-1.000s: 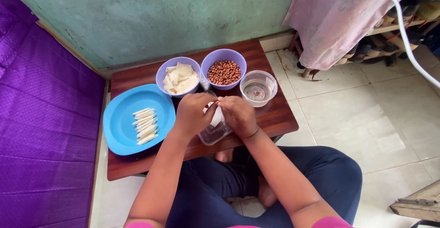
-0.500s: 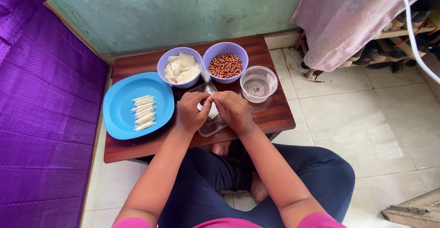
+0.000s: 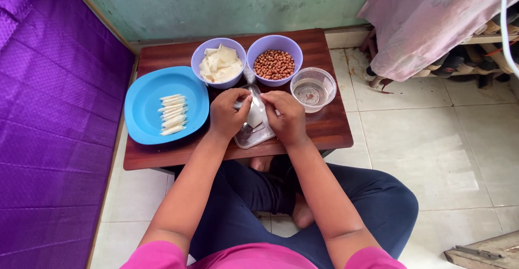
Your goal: Wrapping peanuts in thin white slices to create small food rolls.
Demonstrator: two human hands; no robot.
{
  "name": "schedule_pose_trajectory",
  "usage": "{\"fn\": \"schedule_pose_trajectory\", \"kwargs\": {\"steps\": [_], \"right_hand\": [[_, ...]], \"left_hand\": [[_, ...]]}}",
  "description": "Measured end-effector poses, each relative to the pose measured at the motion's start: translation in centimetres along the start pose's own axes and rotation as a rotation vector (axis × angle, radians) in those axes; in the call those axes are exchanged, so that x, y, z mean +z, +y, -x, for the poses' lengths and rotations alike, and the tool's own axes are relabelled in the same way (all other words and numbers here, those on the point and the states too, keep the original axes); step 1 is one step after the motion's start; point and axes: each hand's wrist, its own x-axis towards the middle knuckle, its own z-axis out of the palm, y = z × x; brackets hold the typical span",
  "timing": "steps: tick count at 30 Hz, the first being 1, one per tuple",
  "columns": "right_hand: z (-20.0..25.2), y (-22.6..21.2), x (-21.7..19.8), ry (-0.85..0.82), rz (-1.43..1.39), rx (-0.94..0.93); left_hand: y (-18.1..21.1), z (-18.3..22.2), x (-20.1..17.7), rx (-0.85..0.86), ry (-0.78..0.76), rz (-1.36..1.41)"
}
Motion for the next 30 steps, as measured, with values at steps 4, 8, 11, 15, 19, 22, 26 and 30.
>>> {"fn": "schedule_pose_trajectory", "kwargs": {"steps": [4,8,11,15,19,22,26,30], "right_hand": [[0.3,0.3,0.1,-0.009,0.002,0.048],[0.4,0.3,0.2,-0.030,-0.003,0.066],[0.6,0.6,0.5,-0.078,0.010,0.061],[0.7,0.5,0.5,-0.175,0.048,0.058],[1.0,0.9,0.7,-0.206,0.082,0.061],[1.2,1.0,0.7,-0.246,0.088,0.069],[0.8,0.7,0.8,-0.259,0.085,0.075],[0.3,0.5,0.7,-0.215,0.077,0.080]], "left_hand": [[-0.9,0.3,0.2,-0.035,-0.061,-0.078],[-1.0,0.6,0.0,-0.007,-0.133,-0.211],[-0.9,0.6,-0.4,-0.006,-0.182,-0.281],[-0.7,0.7,-1.1,0.002,-0.348,-0.400],[-1.6,1.0,-0.8,-0.005,-0.355,-0.416],[-2.6,1.5,-0.4,-0.069,-0.364,-0.341],[-3.0,1.5,-0.2,-0.136,-0.354,-0.227],[-1.0,0.9,-0.8,-0.302,-0.278,0.054]]}}
